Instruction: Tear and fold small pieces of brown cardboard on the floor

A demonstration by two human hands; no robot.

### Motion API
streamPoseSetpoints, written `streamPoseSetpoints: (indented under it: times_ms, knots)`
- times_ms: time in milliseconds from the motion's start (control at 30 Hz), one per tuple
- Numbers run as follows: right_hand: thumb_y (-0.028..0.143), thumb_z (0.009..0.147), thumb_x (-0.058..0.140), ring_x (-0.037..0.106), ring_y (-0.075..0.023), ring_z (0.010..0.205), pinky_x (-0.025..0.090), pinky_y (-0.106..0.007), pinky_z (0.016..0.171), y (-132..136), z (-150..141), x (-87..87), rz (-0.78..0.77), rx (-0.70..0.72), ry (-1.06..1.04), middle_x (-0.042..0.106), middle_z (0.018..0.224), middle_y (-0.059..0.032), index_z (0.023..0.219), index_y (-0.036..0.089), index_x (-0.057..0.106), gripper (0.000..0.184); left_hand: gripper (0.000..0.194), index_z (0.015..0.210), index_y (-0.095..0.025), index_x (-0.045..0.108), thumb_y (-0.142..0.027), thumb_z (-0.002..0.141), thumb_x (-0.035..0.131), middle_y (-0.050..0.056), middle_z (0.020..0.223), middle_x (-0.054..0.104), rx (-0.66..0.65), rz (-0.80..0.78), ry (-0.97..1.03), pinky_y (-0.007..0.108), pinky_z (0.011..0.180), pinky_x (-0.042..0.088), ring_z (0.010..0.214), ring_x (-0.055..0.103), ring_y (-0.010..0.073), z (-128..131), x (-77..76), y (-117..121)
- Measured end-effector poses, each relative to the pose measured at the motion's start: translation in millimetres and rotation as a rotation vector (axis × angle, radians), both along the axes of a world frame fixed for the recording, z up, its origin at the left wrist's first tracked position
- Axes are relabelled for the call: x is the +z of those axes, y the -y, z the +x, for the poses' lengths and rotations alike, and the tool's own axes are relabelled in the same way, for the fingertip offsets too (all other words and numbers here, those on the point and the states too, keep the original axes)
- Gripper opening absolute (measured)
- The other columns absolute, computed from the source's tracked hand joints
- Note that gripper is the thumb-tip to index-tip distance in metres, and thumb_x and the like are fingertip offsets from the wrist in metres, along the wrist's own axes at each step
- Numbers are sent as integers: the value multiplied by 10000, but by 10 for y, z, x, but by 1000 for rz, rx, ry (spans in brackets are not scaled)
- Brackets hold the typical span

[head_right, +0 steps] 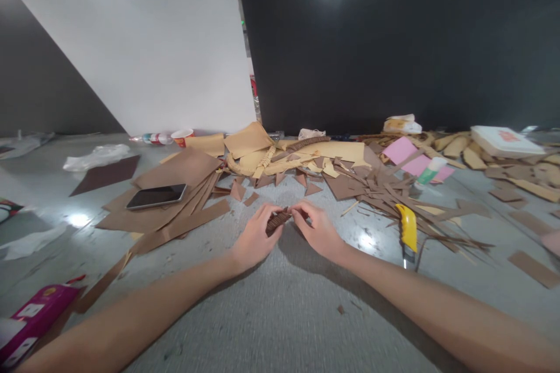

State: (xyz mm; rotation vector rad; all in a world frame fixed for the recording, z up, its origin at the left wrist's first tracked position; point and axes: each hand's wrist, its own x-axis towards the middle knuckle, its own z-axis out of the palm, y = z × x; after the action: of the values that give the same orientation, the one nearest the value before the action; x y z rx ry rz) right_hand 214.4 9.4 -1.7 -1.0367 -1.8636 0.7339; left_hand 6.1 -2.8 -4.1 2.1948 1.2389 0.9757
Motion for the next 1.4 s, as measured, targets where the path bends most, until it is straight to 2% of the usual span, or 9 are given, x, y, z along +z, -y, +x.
streamPoseSetpoints:
  times_ms: [133,233,433,600,733,1000,1200,1400]
  knots:
    - [402,1074,475,642,-192,833,496,-309,772,-27,19,-47,-23,-34,-21,706,982,-44,1072,228,699,284,301,1278,-220,583,-178,980,606,90,1191,648,2,54,46,369,974,551,1120,674,228,-8,-2,-14]
    - [402,1075,471,630,-190,804,489,-308,750,-40,24,-71,-28,-42,-24,695,965,-42,1068,225,696,286,318,1330,-223,587,-237,1012,592,94,1225,670,-11,39,74,383,1008,549,1146,681,228,-13,2,-17]
    - [363,1064,478,644,-205,864,511,-326,809,-30,22,-62,-3,-41,-38,699,994,-52,1094,225,694,258,364,1401,-223,570,-326,1052,545,98,1282,708,-22,-11,84,384,1005,556,1159,694,233,-8,3,-10]
    - [350,1061,479,641,-205,861,524,-336,821,-2,14,-15,6,-38,-33,698,1030,-68,1177,232,701,277,442,1540,-277,448,-347,1104,414,73,1221,743,-8,-75,67,350,922,578,1055,733,205,-28,-3,4]
    - [339,1061,479,638,-208,852,528,-344,814,12,18,-2,25,-31,-36,694,1003,-66,1209,240,711,293,477,1596,-297,378,-345,1122,346,71,1162,758,-13,-63,59,335,922,569,1017,739,193,-43,-6,0]
    - [293,1052,483,639,-210,870,521,-324,787,49,17,22,73,28,-32,673,996,-70,1228,242,713,294,426,1529,-291,443,-359,1132,305,60,1128,744,-15,-68,45,296,856,544,901,714,160,-39,15,5]
    - [311,1071,460,638,-219,889,521,-338,798,69,25,23,85,14,-43,668,1020,-80,1224,250,707,296,395,1493,-283,436,-376,1128,316,61,1127,740,-1,-93,63,289,795,546,878,714,170,-28,24,19]
    - [321,1068,458,626,-212,836,528,-334,760,83,31,8,105,36,-31,644,953,-72,1233,246,698,301,391,1491,-278,424,-372,1127,315,57,1108,740,-12,-94,80,278,755,542,825,698,160,-29,33,17]
